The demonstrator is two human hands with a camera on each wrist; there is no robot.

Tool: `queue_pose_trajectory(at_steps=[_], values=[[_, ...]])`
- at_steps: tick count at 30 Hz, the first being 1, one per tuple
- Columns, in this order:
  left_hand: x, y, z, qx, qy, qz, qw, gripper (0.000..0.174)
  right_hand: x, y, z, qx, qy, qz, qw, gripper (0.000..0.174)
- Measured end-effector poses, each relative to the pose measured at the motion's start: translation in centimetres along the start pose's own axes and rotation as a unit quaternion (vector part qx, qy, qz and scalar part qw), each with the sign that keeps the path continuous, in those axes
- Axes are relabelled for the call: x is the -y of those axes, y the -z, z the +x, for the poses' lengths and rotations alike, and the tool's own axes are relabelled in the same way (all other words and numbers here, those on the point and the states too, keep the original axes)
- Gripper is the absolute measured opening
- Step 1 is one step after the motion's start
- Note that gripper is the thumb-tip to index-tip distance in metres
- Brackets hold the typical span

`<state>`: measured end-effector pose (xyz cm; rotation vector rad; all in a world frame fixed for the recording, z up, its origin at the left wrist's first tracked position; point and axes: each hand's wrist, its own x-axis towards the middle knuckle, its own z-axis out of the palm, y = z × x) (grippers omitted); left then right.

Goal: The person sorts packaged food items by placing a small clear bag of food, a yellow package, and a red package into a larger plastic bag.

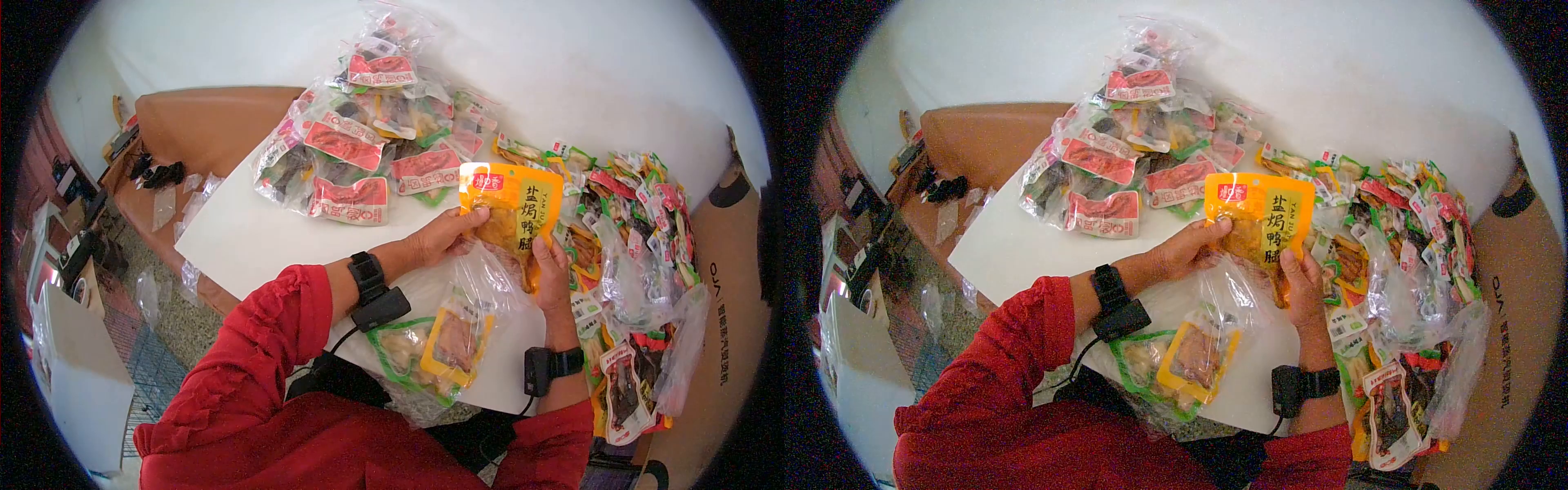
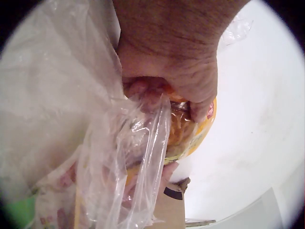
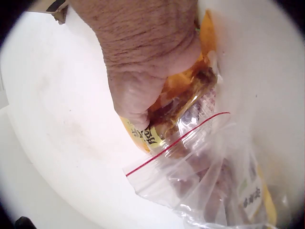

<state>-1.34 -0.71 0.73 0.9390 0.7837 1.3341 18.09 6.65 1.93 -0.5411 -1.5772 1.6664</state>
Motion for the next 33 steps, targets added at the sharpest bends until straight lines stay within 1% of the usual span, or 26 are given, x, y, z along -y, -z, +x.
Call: queue_pose_trajectory(at_steps=[6, 9, 12, 14, 21, 23, 26, 29, 31, 33], values=[[-0.23, -0.13, -0.2, 0.005, -0.009, 0.016, 1.0, 0.036, 0.46, -0.43, -0.19, 0.01, -0.012, 0.015, 1.0, 0.034], [-0.24, -0.03, -0.2, 0.008, -0.008, 0.019, 1.0, 0.035, 0.33, -0.31, -0.17, 0.0, -0.018, 0.008, 1.0, 0.034], [-0.02, 0.12, -0.07, 0.0, 0.0, 0.018, 1.0, 0.035, 0.25, -0.12, -0.1, 0.016, -0.017, 0.013, 1.0, 0.034], [0.06, 0.19, -0.02, -0.009, 0.006, 0.019, 1.0, 0.035, 0.15, 0.05, -0.04, 0.02, 0.008, -0.021, 1.0, 0.032], [-0.19, 0.09, -0.19, -0.005, 0.012, 0.034, 0.999, 0.036, 0.37, -0.31, -0.12, 0.019, 0.007, -0.005, 1.0, 0.032], [-0.19, 0.02, -0.23, -0.008, 0.014, 0.03, 0.999, 0.036, 0.22, -0.09, -0.07, 0.016, 0.002, -0.023, 1.0, 0.033], [-0.21, 0.09, -0.23, -0.013, 0.009, 0.035, 0.999, 0.038, 0.51, -0.36, -0.17, 0.016, 0.012, -0.031, 0.999, 0.033], [-0.27, 0.26, -0.16, 0.008, 0.022, 0.029, 0.999, 0.042, 0.48, -0.15, -0.16, 0.01, 0.015, -0.063, 0.998, 0.033], [0.19, 0.31, 0.18, -0.017, 0.018, -0.011, 1.0, 0.046, 0.51, -0.14, -0.15, 0.01, 0.018, -0.07, 0.997, 0.033], [0.3, 0.77, 0.18, 0.0, 0.019, -0.017, 1.0, 0.047, 0.48, -0.11, -0.13, 0.011, 0.022, -0.077, 0.997, 0.034]])
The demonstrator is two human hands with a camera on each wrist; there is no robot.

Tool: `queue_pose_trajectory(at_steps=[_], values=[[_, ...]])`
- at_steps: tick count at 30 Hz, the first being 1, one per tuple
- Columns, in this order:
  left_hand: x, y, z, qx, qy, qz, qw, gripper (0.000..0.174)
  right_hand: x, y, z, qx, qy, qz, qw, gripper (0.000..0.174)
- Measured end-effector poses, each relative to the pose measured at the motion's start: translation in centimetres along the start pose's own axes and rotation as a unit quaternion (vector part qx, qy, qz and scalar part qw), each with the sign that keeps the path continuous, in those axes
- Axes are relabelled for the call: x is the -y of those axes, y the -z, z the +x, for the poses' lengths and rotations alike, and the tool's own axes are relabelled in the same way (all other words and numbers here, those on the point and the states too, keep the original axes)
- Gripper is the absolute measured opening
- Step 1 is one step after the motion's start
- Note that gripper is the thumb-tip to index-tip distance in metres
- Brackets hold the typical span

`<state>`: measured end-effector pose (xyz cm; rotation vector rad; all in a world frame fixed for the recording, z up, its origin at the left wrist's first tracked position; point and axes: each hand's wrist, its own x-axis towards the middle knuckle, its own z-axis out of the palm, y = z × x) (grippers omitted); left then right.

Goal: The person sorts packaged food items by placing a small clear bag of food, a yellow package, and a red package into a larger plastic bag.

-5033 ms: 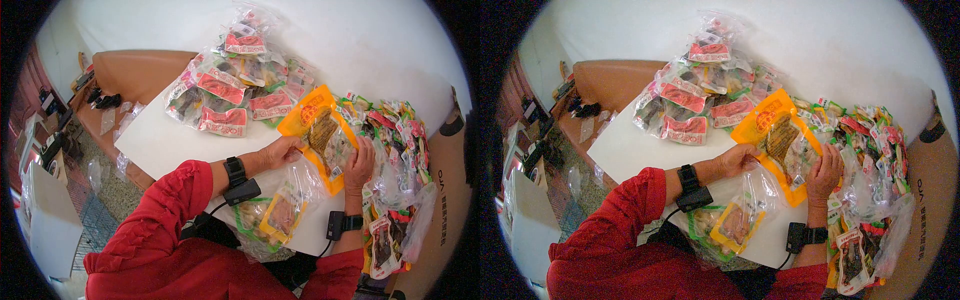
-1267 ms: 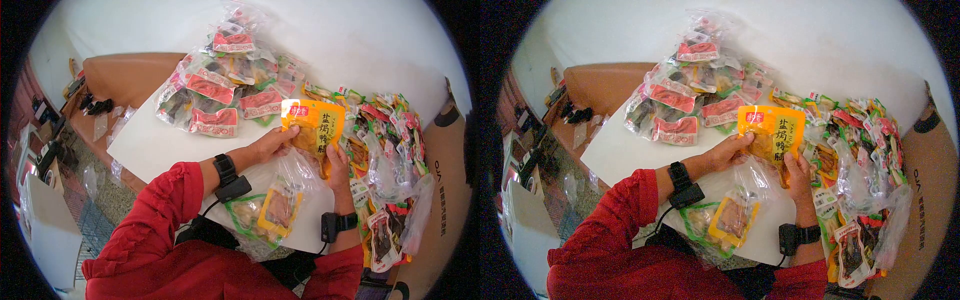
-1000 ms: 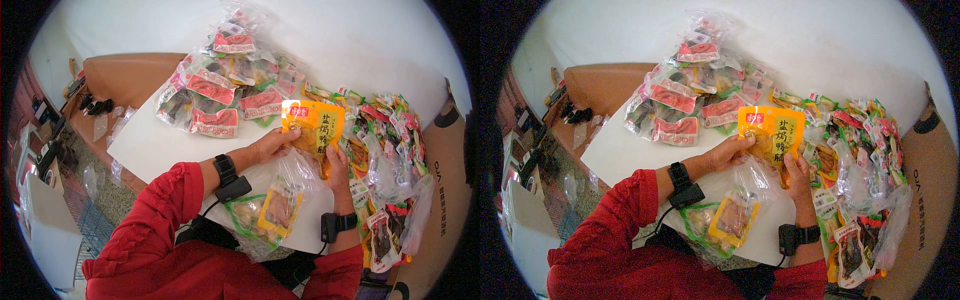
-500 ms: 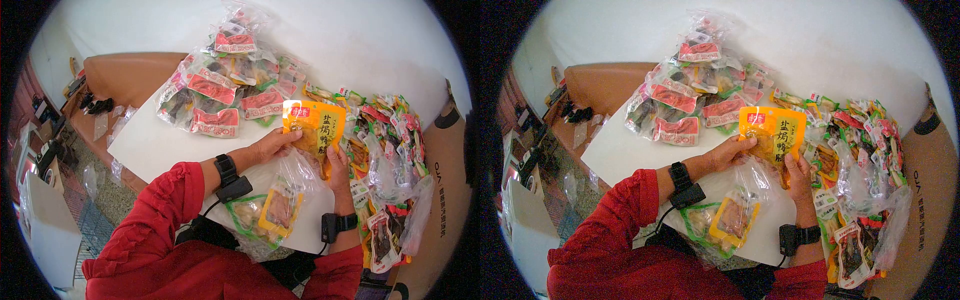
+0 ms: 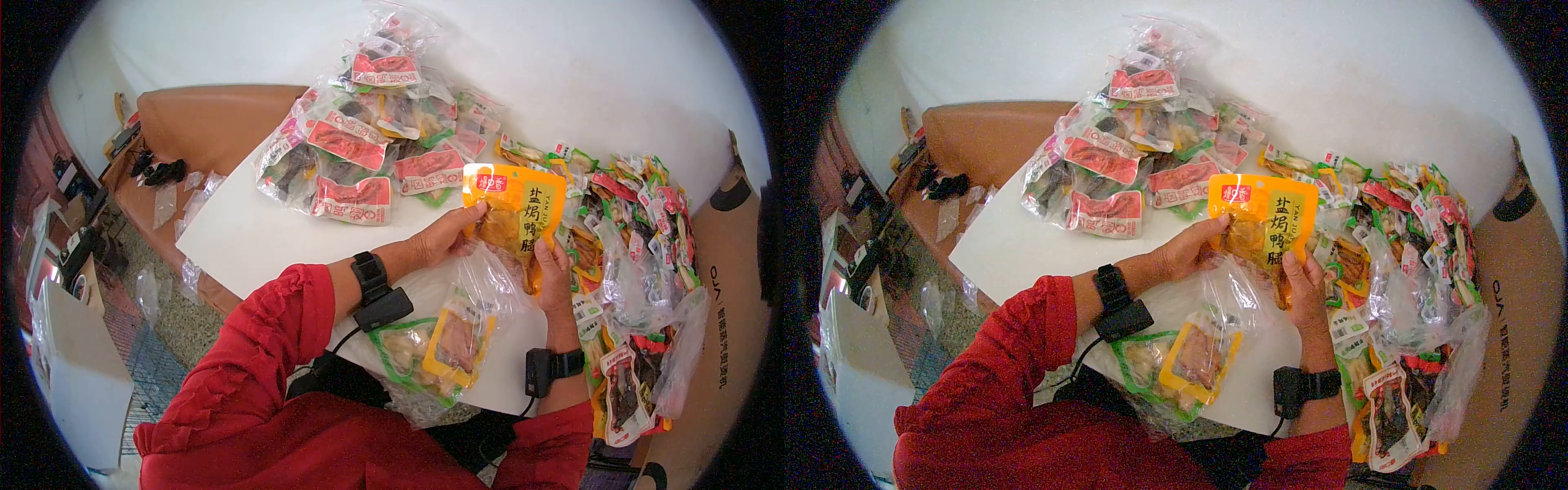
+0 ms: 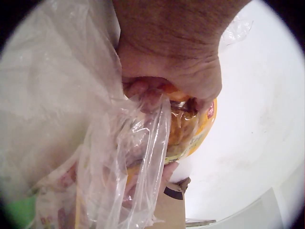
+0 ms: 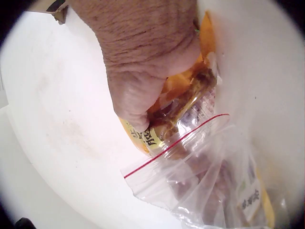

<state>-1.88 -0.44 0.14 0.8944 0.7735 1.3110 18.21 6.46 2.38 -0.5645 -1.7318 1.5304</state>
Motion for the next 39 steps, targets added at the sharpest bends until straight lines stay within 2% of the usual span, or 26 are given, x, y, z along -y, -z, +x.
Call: queue_pose_trajectory(at_steps=[2, 4, 8, 17, 20, 24, 28, 33, 35, 39], values=[[0.0, 0.1, 0.0, 0.017, 0.001, -0.005, 1.0, 0.048, -0.1, 0.0, 0.0, -0.001, 0.005, 0.004, 1.0, 0.034], [0.0, 0.1, 0.0, -0.013, 0.02, -0.017, 1.0, 0.047, -0.2, 0.1, 0.0, -0.001, 0.005, 0.008, 1.0, 0.034], [0.4, 0.4, 0.3, -0.014, 0.021, -0.034, 0.999, 0.048, -0.2, 0.0, 0.0, 0.006, 0.004, 0.019, 1.0, 0.035], [0.1, 0.4, 0.1, 0.009, 0.027, -0.032, 0.999, 0.049, -0.2, 0.1, 0.0, -0.004, -0.005, 0.009, 1.0, 0.034], [0.1, 0.1, 0.1, -0.018, 0.009, -0.032, 0.999, 0.048, 0.4, -0.3, -0.2, -0.01, 0.002, -0.008, 1.0, 0.033], [0.7, 0.9, 0.6, 0.002, 0.01, -0.066, 0.998, 0.048, 0.0, -0.1, -0.1, -0.013, -0.005, 0.006, 1.0, 0.032], [1.1, 1.0, 1.1, 0.011, -0.001, -0.107, 0.994, 0.048, -0.2, 0.0, -0.1, -0.039, -0.005, -0.044, 0.998, 0.031], [1.0, 1.2, 1.0, 0.022, 0.0, -0.086, 0.996, 0.049, -1.2, 0.6, 0.1, -0.045, -0.013, -0.043, 0.998, 0.031], [1.0, 1.1, 1.1, 0.018, 0.001, -0.082, 0.996, 0.049, -0.5, 0.2, 0.0, -0.028, -0.017, 0.012, 0.999, 0.031], [0.8, 0.9, 0.9, 0.011, 0.002, -0.091, 0.996, 0.046, -0.6, 0.3, 0.1, -0.032, -0.002, -0.023, 0.999, 0.031]])
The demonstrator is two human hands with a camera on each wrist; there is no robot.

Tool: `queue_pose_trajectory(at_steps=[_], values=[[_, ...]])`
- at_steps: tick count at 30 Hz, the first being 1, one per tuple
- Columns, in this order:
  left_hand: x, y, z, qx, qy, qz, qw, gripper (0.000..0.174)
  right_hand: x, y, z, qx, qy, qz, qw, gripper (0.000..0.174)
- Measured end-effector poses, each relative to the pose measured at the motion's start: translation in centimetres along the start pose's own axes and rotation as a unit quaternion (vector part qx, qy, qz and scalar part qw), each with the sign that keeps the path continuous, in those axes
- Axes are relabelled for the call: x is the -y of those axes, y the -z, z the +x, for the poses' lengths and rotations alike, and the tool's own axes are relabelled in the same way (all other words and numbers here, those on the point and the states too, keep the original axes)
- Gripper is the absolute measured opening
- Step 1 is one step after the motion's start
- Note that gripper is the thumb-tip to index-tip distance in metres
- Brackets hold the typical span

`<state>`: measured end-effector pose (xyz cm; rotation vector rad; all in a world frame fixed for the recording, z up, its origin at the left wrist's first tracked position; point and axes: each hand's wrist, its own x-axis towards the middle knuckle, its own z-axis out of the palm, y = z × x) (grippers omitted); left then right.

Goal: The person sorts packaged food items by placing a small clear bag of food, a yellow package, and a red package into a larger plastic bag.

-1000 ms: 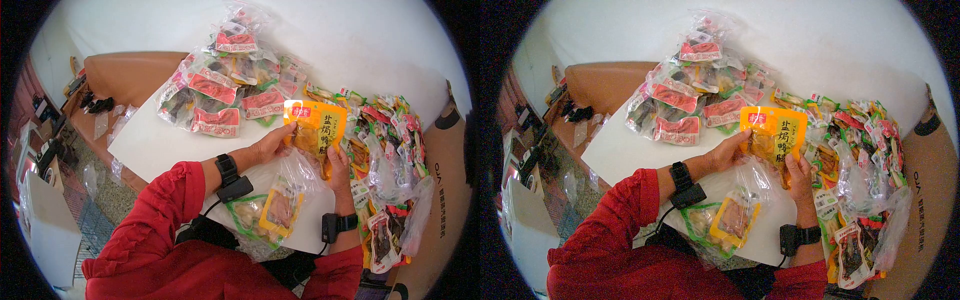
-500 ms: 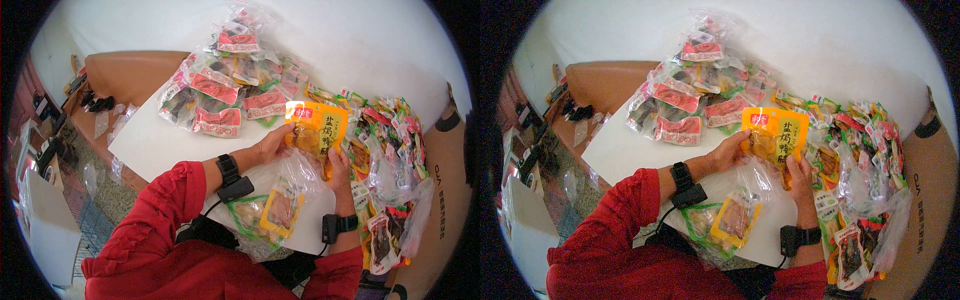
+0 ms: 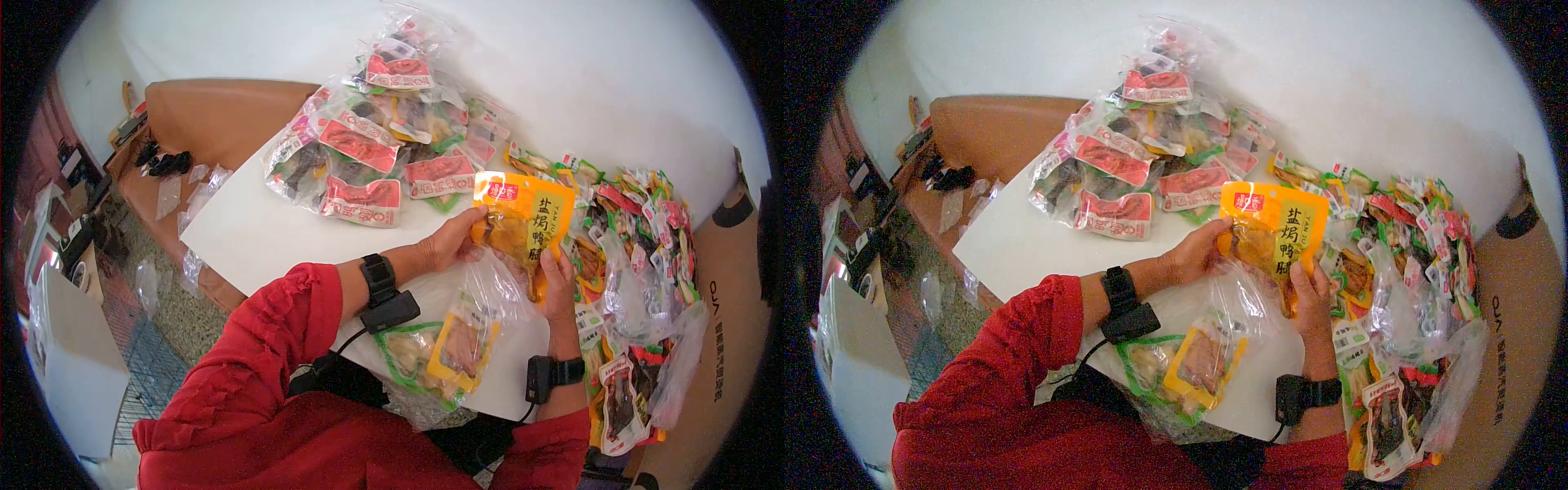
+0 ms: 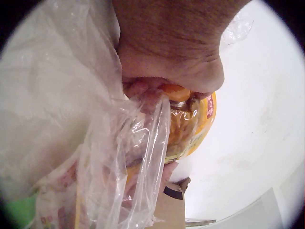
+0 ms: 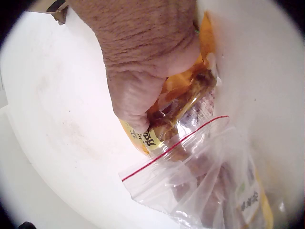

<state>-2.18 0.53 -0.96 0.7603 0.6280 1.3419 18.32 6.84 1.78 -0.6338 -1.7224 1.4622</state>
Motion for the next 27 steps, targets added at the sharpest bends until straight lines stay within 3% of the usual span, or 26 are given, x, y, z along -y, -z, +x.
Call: queue_pose_trajectory(at_steps=[14, 17, 19, 27], values=[[-0.2, -0.4, -0.4, -0.024, 0.015, -0.015, 0.999, 0.04, -0.2, 0.2, 0.0, 0.008, 0.002, 0.026, 1.0, 0.03], [-0.4, -0.6, -0.5, -0.005, 0.021, 0.04, 0.999, 0.038, -0.3, 0.1, 0.0, 0.007, -0.008, 0.061, 0.998, 0.03], [-0.6, -1.0, -0.9, 0.015, -0.005, 0.099, 0.995, 0.036, -0.5, 0.3, 0.1, 0.009, -0.005, 0.043, 0.999, 0.03], [-0.1, -0.7, -0.4, 0.027, -0.033, 0.083, 0.996, 0.037, 0.0, 0.0, 0.0, 0.012, 0.007, 0.008, 1.0, 0.031]])
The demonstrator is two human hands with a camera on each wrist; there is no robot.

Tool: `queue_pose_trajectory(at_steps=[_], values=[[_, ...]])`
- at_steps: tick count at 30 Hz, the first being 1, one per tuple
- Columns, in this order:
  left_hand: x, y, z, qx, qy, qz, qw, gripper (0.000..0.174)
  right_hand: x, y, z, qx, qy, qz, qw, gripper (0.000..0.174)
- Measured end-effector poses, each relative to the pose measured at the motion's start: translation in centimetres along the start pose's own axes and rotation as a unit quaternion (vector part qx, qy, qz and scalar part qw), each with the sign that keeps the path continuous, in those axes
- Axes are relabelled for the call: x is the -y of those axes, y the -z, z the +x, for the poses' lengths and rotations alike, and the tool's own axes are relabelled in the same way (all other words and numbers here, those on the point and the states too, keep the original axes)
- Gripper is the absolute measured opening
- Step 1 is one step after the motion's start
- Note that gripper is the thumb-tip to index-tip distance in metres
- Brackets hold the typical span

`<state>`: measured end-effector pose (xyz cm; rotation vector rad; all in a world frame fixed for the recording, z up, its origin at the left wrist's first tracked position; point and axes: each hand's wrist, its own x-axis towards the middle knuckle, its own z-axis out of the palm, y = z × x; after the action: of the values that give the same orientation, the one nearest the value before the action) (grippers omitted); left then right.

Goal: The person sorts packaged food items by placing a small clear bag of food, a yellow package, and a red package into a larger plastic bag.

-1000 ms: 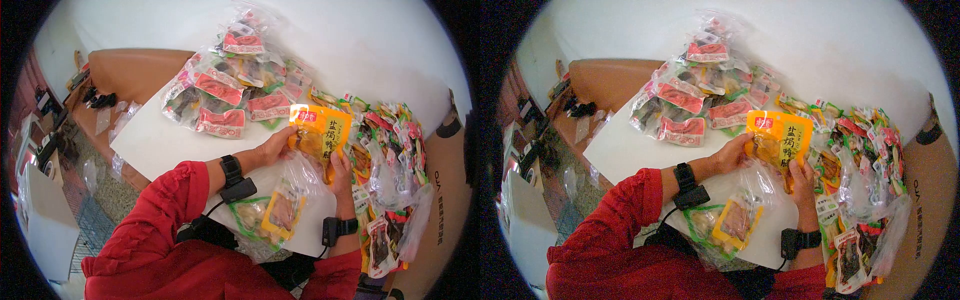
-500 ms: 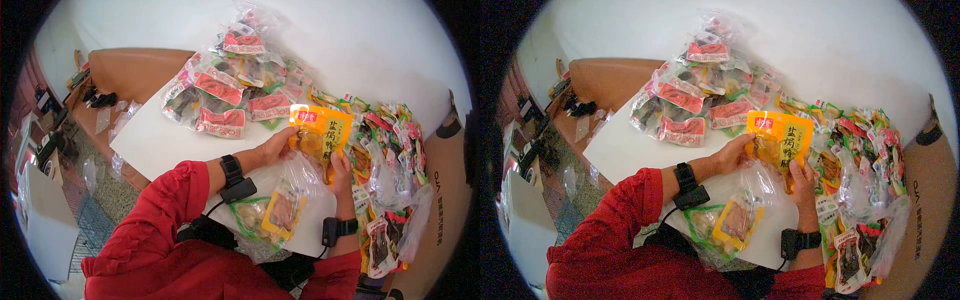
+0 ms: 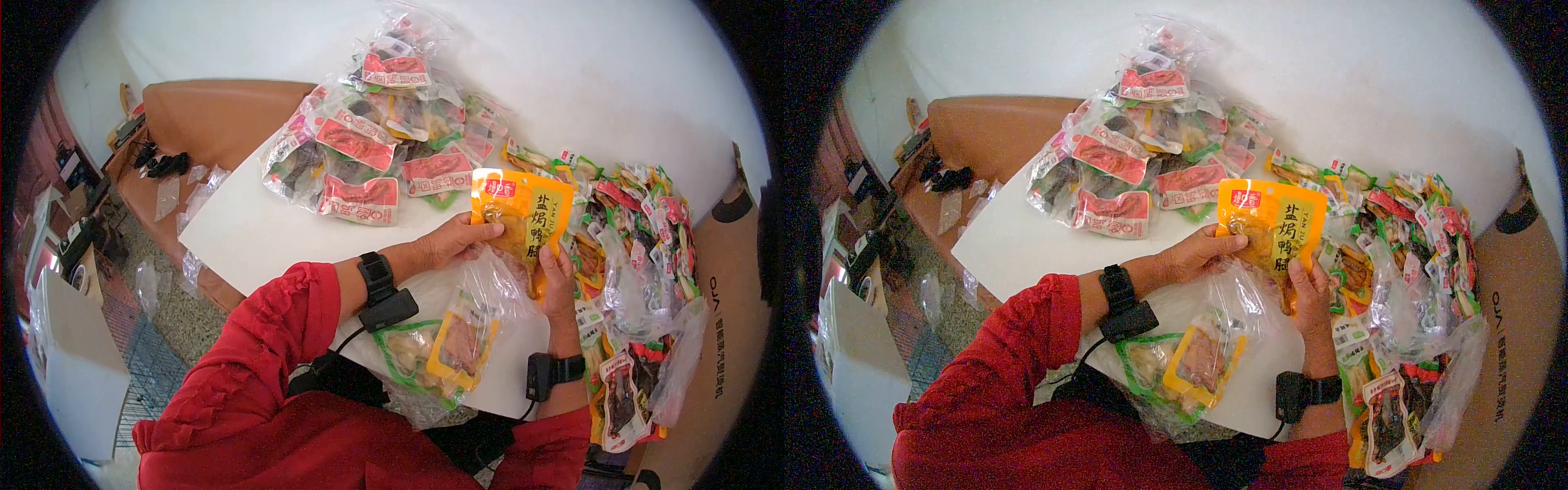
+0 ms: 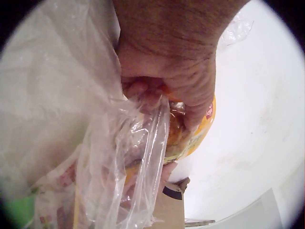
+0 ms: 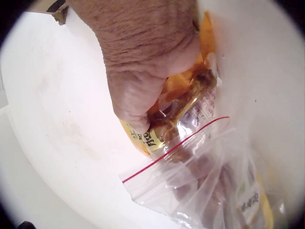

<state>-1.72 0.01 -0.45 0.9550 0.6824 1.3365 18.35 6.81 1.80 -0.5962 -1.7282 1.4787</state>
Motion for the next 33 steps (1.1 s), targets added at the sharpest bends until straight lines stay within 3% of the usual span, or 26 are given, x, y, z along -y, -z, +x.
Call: queue_pose_trajectory(at_steps=[33], values=[[-0.8, -0.9, -0.6, -0.023, 0.012, 0.044, 0.999, 0.036, -0.5, 0.4, 0.2, 0.006, 0.007, -0.029, 1.0, 0.03]])
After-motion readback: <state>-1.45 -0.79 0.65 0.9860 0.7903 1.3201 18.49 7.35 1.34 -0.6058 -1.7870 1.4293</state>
